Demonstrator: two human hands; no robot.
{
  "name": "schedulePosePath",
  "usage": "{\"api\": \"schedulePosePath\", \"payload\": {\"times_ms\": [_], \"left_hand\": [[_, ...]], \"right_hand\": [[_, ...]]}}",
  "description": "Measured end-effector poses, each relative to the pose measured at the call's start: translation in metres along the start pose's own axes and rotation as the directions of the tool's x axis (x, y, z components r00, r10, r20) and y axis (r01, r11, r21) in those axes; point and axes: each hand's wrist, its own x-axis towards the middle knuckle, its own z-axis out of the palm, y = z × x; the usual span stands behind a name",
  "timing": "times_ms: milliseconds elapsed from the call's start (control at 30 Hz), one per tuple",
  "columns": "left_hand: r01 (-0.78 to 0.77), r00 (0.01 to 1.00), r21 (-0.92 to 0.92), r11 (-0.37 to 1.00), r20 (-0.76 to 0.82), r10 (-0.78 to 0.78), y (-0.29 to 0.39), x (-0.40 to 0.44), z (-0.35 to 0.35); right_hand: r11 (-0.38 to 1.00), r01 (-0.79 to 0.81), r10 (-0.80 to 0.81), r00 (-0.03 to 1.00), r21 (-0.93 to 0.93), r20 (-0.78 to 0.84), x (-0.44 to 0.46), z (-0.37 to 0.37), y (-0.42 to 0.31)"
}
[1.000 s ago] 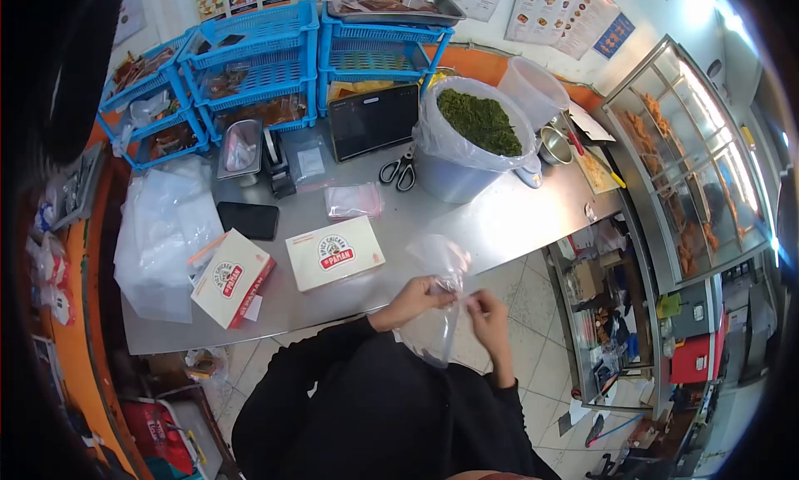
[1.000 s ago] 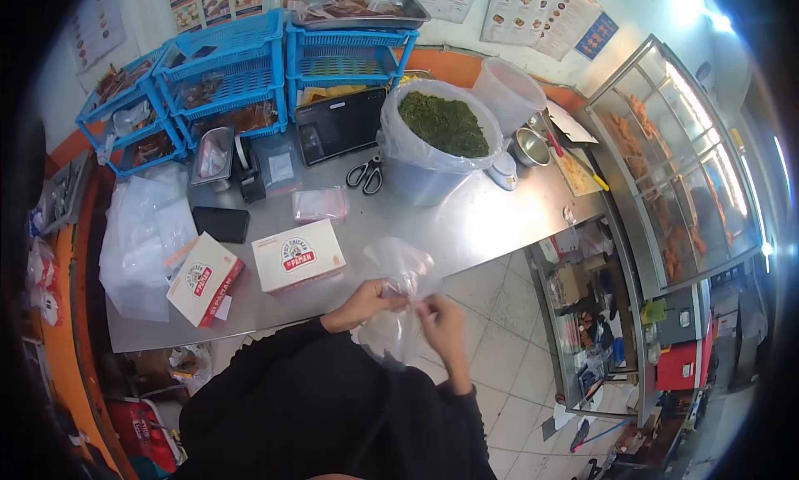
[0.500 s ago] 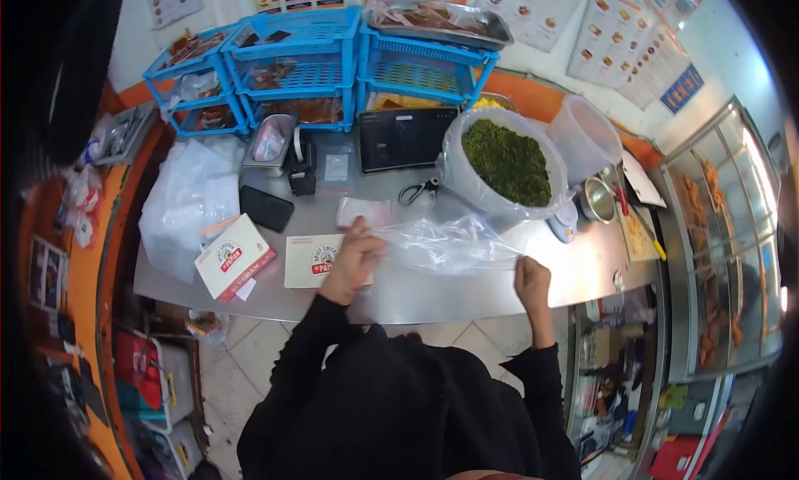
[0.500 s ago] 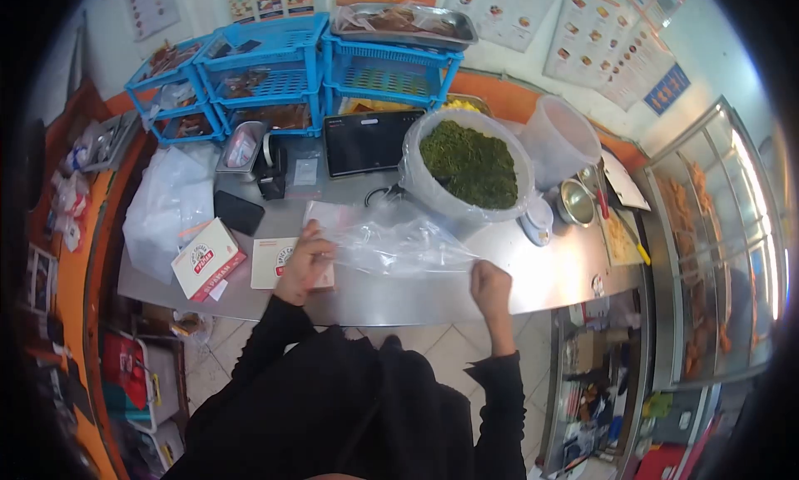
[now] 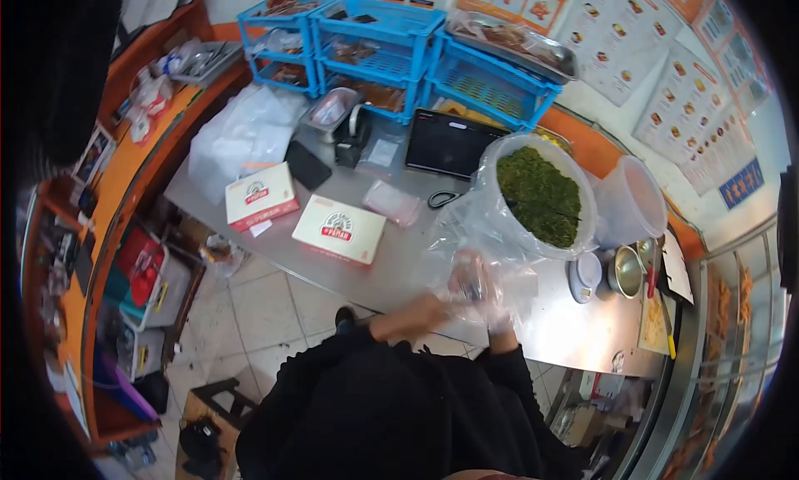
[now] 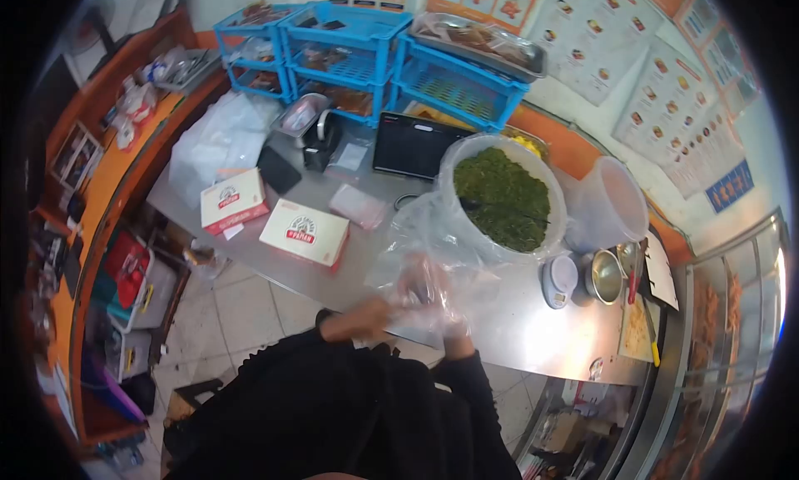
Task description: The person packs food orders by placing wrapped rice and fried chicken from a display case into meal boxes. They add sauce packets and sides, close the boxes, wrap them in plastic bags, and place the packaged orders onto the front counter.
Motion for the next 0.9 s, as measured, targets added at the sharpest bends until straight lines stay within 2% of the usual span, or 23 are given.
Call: {"api": "schedulePosePath", "payload": {"times_ms": [33,67,133,167,200,233,300,333,400,433,467,500,533,567,600,667,733,767,833,867,900], "left_hand": [[0.092,0.993,0.044,0.995,0.076,-0.095,0.001,-0.009,0.010],[0.141,0.982,-0.119,0.983,-0.107,-0.154,-0.012,-0.030,0.010],[0.117,0.847,-0.436,0.893,-0.426,-0.319,-0.042,-0.081,0.002],[0.048,0.729,-0.568,0.822,-0.542,-0.417,-0.049,-0.101,-0.005],[0.023,0.693,-0.592,0.806,-0.571,-0.440,-0.039,-0.116,-0.024],[0.001,0.654,-0.618,0.786,-0.594,-0.468,-0.023,-0.129,-0.039],[0.124,0.636,-0.202,0.972,-0.735,-0.234,-0.004,-0.116,-0.029],[0.186,0.641,0.029,0.982,-0.761,-0.099,0.000,-0.111,-0.028],[0.320,0.326,-0.086,0.943,-0.925,-0.195,-0.048,-0.143,-0.027],[0.364,0.147,-0.158,0.918,-0.963,-0.224,-0.066,-0.164,-0.031],[0.437,-0.081,-0.288,0.852,-0.956,-0.282,-0.065,-0.182,-0.054],[0.558,0.000,-0.066,0.827,-0.997,-0.079,-0.054,-0.180,-0.064],[0.649,0.110,0.158,0.744,-0.987,0.114,-0.040,-0.173,-0.073],[0.705,0.239,0.367,0.607,-0.929,0.284,-0.034,-0.165,-0.076],[0.658,0.245,0.290,0.695,-0.955,0.166,-0.037,-0.156,-0.071],[0.560,0.280,0.111,0.821,-0.958,-0.062,-0.056,-0.149,-0.069],[0.527,-0.031,-0.148,0.837,-0.987,-0.155,-0.094,-0.212,-0.089],[0.475,-0.186,-0.272,0.837,-0.961,-0.207,-0.107,-0.233,-0.098],[0.759,0.053,0.089,0.645,-0.996,0.074,-0.088,-0.231,-0.121],[0.834,0.205,0.265,0.483,-0.963,0.175,-0.077,-0.229,-0.131],[0.780,0.302,0.347,0.521,-0.938,0.172,-0.071,-0.217,-0.136]], "right_hand": [[0.997,-0.057,0.059,0.997,0.046,-0.044,0.005,0.000,-0.006],[0.989,-0.115,0.128,0.982,0.097,-0.136,0.012,-0.004,-0.010],[0.962,-0.169,0.229,0.929,0.216,-0.291,0.026,-0.007,-0.013],[0.960,-0.159,0.228,0.921,0.228,-0.317,0.026,0.000,-0.018],[0.965,-0.122,0.192,0.932,0.234,-0.308,0.030,0.015,-0.024],[0.979,-0.053,0.097,0.970,0.197,-0.225,0.025,0.031,-0.034],[0.987,0.121,-0.115,0.991,0.101,-0.064,0.020,0.070,-0.053],[0.987,0.122,-0.112,0.989,0.106,-0.093,0.025,0.088,-0.058],[0.976,0.061,-0.011,0.973,0.208,-0.232,0.052,0.103,-0.062],[0.910,0.011,0.134,0.938,0.414,-0.320,0.076,0.097,-0.065],[0.827,0.015,0.221,0.911,0.562,-0.349,0.098,0.096,-0.067],[0.769,0.032,0.261,0.896,0.639,-0.359,0.112,0.099,-0.071],[0.772,0.049,0.235,0.905,0.634,-0.356,0.119,0.110,-0.075],[0.891,0.090,0.080,0.933,0.445,-0.350,0.114,0.132,-0.071],[0.957,0.164,-0.076,0.939,0.240,-0.336,0.110,0.155,-0.068],[0.979,0.199,-0.186,0.964,0.054,-0.189,0.110,0.186,-0.077],[0.993,0.101,-0.100,0.995,0.068,-0.022,0.116,0.190,-0.097],[0.996,0.077,-0.074,0.996,0.051,-0.057,0.125,0.187,-0.099],[1.000,0.022,-0.019,0.991,0.019,-0.129,0.149,0.173,-0.108],[0.989,-0.028,0.040,0.996,0.142,-0.080,0.154,0.183,-0.127],[0.962,-0.088,0.098,0.995,0.259,-0.029,0.160,0.191,-0.153]]}}
